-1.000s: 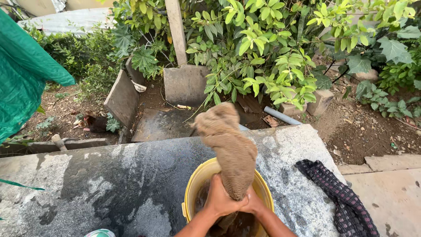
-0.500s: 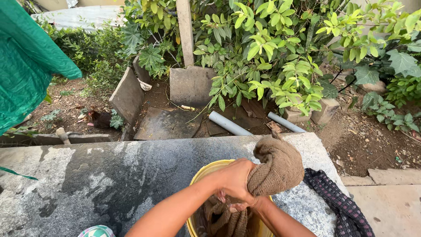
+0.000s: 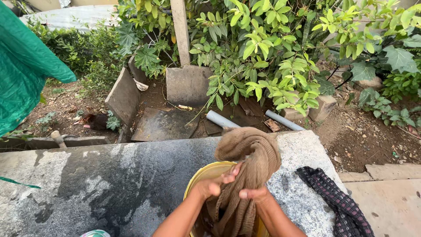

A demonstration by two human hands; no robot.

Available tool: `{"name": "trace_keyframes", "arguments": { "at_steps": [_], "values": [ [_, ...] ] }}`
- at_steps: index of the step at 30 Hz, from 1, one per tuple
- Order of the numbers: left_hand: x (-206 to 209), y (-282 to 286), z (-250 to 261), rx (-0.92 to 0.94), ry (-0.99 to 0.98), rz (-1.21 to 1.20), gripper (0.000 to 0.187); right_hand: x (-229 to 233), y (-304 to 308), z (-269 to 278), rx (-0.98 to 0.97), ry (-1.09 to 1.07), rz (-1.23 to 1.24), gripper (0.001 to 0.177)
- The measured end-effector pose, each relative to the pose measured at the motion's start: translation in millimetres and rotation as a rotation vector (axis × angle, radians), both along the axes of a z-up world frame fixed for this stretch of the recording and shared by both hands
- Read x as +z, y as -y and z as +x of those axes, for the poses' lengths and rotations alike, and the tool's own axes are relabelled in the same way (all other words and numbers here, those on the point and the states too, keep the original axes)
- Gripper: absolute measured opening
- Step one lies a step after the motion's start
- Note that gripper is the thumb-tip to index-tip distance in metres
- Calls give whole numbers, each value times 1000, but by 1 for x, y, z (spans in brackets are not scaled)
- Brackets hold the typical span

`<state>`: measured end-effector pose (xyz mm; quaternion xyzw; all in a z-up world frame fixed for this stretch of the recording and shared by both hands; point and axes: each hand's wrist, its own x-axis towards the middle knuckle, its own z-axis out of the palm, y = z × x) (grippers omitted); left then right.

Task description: The person washes a cloth by hand in a yellow bucket of water, scrubbing and wringing it multiple times before carrying the damp cloth across a yard.

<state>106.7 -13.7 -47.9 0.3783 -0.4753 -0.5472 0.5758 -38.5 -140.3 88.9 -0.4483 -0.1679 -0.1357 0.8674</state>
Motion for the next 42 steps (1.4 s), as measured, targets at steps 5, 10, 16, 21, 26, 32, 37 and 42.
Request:
{"name": "trace_keyframes", "arguments": {
  "at_steps": [5, 10, 16, 21, 26, 32, 37, 42],
  "values": [
    [54, -15, -30, 316, 562, 99, 142, -20, 6, 5, -194, -149, 163, 43],
    [91, -2, -56, 443, 617, 620, 156, -30, 9, 8, -448, -545, 82, 47],
    [83, 16, -78, 582, 736, 873, 126, -81, 27, 26, -670, -748, -393, 39],
    [68, 25, -92, 681, 747, 980, 116, -107, 27, 39, -774, -1010, -701, 33],
    [53, 16, -95, 693, 753, 914, 140, -99, 25, 34, -711, -1092, -711, 40],
    [61, -11, -81, 462, 708, 681, 150, -75, 11, -5, -537, -986, -172, 54],
    [91, -21, -94, 559, 851, 449, 113, -41, -6, -48, -698, -866, -266, 52],
    [118, -18, -104, 549, 989, 66, 88, -18, 7, -116, -660, -869, -713, 53]
  ]
}}
